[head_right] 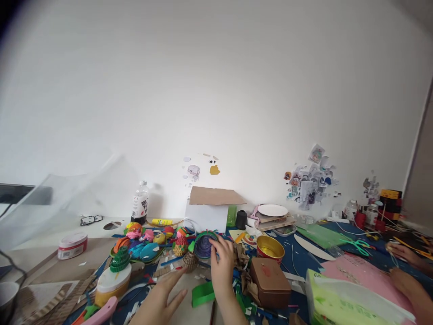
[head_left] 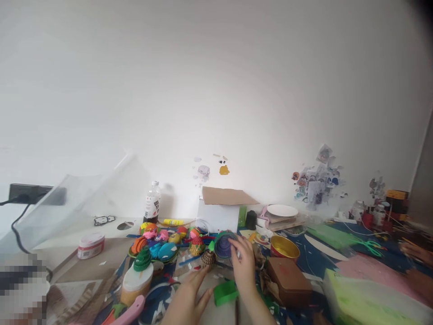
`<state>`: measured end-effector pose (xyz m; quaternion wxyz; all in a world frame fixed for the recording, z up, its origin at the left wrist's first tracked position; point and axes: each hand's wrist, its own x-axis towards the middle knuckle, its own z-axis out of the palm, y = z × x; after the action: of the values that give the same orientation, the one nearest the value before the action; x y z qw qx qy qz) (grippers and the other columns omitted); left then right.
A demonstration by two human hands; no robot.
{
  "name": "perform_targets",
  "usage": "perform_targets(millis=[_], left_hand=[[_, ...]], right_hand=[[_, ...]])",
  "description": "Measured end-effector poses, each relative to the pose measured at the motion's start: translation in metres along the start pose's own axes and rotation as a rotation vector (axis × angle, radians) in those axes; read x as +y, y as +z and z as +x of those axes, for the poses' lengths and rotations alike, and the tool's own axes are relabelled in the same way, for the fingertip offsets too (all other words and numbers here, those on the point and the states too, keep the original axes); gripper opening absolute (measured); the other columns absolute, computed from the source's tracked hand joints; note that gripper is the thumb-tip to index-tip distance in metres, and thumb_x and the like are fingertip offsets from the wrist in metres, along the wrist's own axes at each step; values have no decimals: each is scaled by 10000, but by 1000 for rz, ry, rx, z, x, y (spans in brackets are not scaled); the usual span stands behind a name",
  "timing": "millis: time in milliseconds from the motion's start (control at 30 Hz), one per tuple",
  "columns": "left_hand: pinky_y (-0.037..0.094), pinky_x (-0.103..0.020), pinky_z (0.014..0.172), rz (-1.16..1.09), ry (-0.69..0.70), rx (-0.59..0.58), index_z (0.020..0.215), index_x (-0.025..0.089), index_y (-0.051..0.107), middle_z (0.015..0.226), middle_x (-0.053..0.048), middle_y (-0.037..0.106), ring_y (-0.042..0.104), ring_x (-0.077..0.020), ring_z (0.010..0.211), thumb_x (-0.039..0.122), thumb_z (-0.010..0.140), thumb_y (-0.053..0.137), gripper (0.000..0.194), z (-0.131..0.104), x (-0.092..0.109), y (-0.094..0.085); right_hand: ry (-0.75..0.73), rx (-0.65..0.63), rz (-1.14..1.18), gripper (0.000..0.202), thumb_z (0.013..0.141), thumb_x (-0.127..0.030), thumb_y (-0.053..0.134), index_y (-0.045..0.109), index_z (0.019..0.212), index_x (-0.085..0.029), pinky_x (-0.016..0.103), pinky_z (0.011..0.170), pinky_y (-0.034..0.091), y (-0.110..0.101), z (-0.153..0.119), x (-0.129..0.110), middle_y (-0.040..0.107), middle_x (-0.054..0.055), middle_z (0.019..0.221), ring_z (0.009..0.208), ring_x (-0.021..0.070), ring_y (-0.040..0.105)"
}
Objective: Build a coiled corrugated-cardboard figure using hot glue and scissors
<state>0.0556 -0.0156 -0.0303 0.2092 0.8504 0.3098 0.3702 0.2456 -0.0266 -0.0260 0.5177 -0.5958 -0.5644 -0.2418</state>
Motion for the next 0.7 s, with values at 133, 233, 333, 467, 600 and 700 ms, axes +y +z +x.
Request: perform_targets(millis=[133,233,333,467,600,700], left_hand=[[521,-367,851,-416,-140,214,1128,167,596,1086,-119,683,633,-270,1007,379,712,589,467,7,-10,5],[516,-390,851,-473,-232,338,1032,133,633,1052,-137,693,629,-297,1006,399,665,619,454,9,-10,-1],[506,-401,868,-438,-219,388,985,134,659,1040,-138,697,629,-299,1004,306,658,577,378,8,-6,-10],[474,-350,926,-413,-90,351,1087,173,634,1142,-92,659,598,-251,1071,131,602,500,505,3,1,-20],[498,-334,902,-368,-36,336,1085,197,640,1124,-55,671,620,-236,1034,86,599,479,523,-2,2,-23],[492,-358,915,-268,19,342,1053,222,661,1094,-34,685,625,-237,1020,89,643,475,469,-6,-1,-23]], right_hand=[[-146,-33,249,230,861,-118,450,639,886,-248,426,864,466,-9,-4,-34,648,71,1095,1018,230,580],[-165,-97,377,203,829,-68,466,564,794,-242,364,798,503,-9,-12,-53,655,56,1057,989,209,593],[-117,-119,512,234,813,-67,488,506,960,-248,336,771,524,-8,-19,-61,642,67,1061,975,197,604],[-149,-189,466,477,741,-23,467,473,1163,-244,395,829,506,-13,-19,-59,611,79,1073,1000,226,582],[-279,-167,314,518,695,-25,449,530,1156,-247,412,759,512,-20,-15,-60,614,76,973,899,247,593],[-322,-87,344,480,704,-47,468,510,1140,-245,392,734,519,-24,-15,-64,635,76,983,892,245,606]])
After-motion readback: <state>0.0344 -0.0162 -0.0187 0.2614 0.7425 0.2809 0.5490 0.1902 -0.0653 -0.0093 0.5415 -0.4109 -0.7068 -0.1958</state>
